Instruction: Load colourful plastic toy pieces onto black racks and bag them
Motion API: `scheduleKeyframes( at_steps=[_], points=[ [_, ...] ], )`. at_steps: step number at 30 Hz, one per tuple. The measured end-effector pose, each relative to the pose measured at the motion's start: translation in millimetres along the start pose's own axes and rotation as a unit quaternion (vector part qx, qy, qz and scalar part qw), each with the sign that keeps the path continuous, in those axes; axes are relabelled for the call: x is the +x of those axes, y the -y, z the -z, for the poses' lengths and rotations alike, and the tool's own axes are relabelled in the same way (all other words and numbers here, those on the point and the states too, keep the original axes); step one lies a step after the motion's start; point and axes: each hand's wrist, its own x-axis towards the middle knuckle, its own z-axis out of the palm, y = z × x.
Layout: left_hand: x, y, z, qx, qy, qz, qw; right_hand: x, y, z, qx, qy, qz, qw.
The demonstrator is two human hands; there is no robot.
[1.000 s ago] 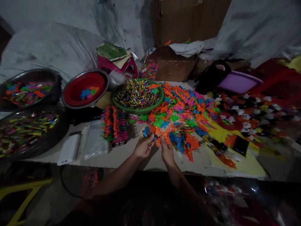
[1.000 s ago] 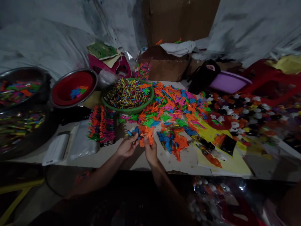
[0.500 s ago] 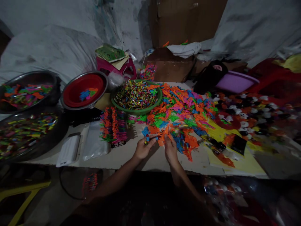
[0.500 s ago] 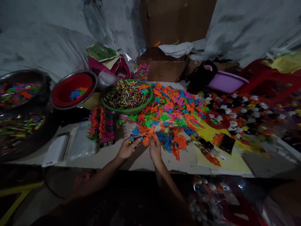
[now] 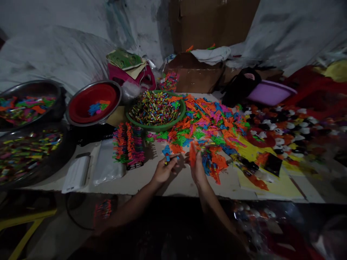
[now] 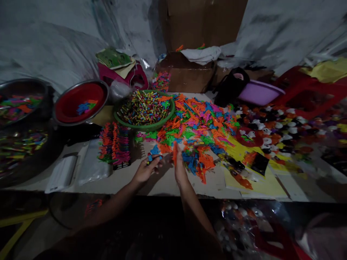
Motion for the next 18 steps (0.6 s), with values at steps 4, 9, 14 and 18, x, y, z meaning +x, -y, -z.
scheduleKeyframes(
  at_steps=[4, 9, 14, 18],
  points=[
    [-5, 3, -10.2, -0.032, 0.023, -0.004, 0.999, -5, -7, -7, 0.06, 0.038, -0.064, 0.995],
    [-5, 6, -5.9, -0.033, 0.017, -0.004, 0.999, -3, -2, -6, 0.126, -0.032, -0.078, 0.988],
    [-5, 5, -7.6, -0.002, -0.006, -0.035, 0.999, -5, 0, -7, 0.083, -0.138, -0.004, 0.987],
    [-7, 12, -10.6, 0.048, -0.006, -0.083, 0.995, -13, 0, -14, 0.009, -0.154, 0.017, 0.988]
  ],
)
